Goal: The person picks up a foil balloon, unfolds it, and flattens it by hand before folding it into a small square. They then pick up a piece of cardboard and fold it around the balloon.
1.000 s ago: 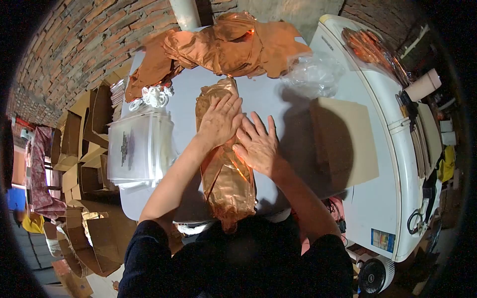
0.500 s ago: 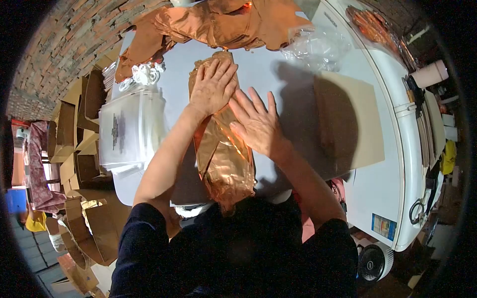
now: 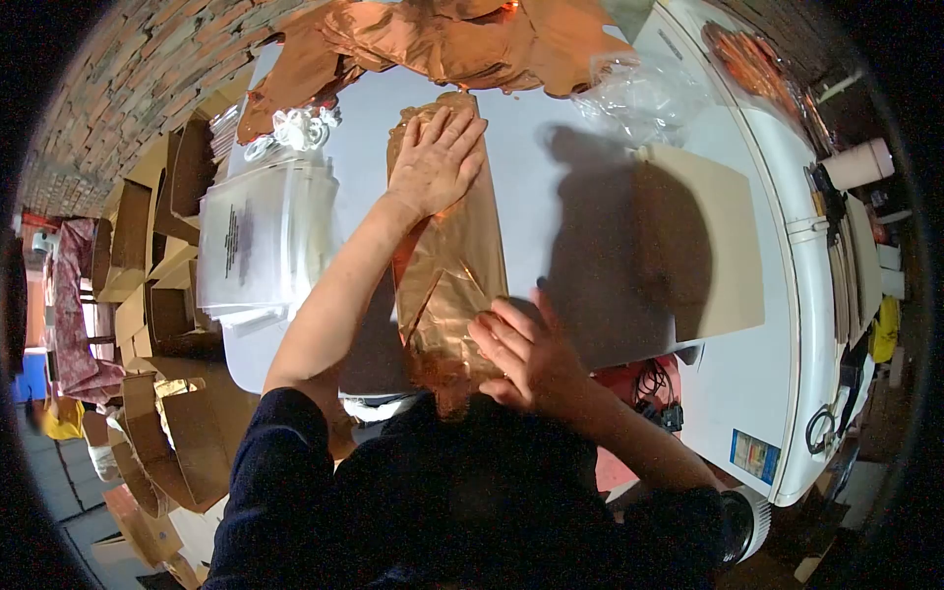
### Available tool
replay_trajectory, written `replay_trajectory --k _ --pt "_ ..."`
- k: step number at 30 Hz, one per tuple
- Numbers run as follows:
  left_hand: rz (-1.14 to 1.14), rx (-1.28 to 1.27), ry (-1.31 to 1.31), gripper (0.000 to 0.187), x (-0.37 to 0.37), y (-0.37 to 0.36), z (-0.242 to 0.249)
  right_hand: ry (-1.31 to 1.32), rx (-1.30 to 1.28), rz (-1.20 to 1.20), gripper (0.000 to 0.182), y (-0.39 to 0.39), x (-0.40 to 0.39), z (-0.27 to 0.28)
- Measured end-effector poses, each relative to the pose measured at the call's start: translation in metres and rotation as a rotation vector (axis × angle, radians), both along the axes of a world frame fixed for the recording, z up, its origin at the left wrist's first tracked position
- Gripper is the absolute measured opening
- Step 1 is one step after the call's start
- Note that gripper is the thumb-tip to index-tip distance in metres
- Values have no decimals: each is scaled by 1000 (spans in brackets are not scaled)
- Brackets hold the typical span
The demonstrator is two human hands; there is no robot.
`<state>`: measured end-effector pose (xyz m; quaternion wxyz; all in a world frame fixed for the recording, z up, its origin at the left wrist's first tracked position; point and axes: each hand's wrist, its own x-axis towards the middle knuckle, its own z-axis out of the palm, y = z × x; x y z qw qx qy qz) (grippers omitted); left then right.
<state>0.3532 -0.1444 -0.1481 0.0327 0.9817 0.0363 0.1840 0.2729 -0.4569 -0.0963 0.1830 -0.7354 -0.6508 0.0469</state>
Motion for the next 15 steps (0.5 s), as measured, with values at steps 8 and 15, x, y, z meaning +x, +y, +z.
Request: replay_trajectory --k 8,15 --pt "-15 2 4 59 0 2 -2 18 32 175 74 92 58 -3" --pt "-12 26 -39 61 -1 0 -4 -60 -37 242 74 101 51 -16"
